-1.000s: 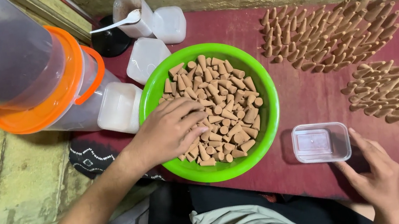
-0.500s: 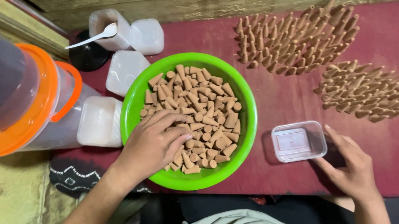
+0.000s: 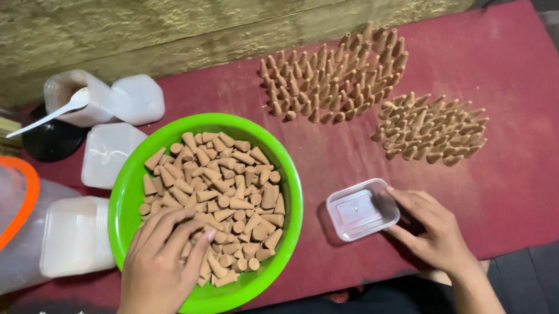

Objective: The person sorts small, cone-shaped clay pieces from a green bowl into a small plastic container. They use their hands to pick up the pieces and place them into the container, occasionally adjusting the bowl and container on the floor.

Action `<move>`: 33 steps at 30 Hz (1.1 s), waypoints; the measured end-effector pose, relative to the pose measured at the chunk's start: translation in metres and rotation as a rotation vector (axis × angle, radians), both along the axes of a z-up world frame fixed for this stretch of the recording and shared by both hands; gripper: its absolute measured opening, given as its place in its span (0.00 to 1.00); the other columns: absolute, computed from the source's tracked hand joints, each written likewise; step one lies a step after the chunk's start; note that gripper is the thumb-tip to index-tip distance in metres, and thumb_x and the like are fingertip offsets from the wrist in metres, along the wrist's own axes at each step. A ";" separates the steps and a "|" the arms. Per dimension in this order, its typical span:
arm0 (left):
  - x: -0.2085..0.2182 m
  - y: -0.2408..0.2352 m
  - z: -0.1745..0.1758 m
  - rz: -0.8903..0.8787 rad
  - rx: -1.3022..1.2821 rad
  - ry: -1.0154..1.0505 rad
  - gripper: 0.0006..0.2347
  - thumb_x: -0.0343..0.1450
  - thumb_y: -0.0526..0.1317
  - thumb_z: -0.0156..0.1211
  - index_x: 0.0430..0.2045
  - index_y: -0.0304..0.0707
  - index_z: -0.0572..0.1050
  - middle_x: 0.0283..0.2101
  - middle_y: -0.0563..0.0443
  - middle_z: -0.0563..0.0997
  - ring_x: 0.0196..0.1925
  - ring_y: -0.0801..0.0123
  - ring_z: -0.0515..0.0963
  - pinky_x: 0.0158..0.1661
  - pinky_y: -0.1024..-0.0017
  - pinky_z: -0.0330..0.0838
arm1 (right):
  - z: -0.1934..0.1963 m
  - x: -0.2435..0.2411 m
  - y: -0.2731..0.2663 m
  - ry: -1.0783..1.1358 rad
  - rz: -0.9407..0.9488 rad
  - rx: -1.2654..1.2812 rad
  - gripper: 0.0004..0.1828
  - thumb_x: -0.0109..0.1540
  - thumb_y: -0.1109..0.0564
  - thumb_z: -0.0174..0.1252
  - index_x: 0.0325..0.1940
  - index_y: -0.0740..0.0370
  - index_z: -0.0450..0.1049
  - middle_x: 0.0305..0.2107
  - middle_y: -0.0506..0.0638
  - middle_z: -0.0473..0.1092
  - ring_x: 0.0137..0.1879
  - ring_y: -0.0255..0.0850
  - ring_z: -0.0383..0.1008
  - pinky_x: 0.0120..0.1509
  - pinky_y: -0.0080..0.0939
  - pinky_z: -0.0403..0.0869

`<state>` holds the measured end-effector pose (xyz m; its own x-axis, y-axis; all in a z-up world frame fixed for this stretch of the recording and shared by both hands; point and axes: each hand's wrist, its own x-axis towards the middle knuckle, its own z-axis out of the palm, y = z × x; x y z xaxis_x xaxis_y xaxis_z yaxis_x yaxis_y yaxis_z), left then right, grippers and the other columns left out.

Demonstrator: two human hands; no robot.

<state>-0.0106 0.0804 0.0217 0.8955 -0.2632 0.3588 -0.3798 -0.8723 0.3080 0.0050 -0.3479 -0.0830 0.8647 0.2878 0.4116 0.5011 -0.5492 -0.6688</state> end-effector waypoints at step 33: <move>-0.082 -0.024 -0.019 0.492 -1.395 0.310 0.33 0.66 0.36 0.57 0.70 0.35 0.56 0.69 0.39 0.70 0.69 0.56 0.71 0.67 0.64 0.63 | 0.077 -0.031 0.124 0.095 0.193 0.011 0.39 0.62 0.58 0.63 0.75 0.68 0.56 0.70 0.62 0.62 0.74 0.49 0.67 0.81 0.47 0.59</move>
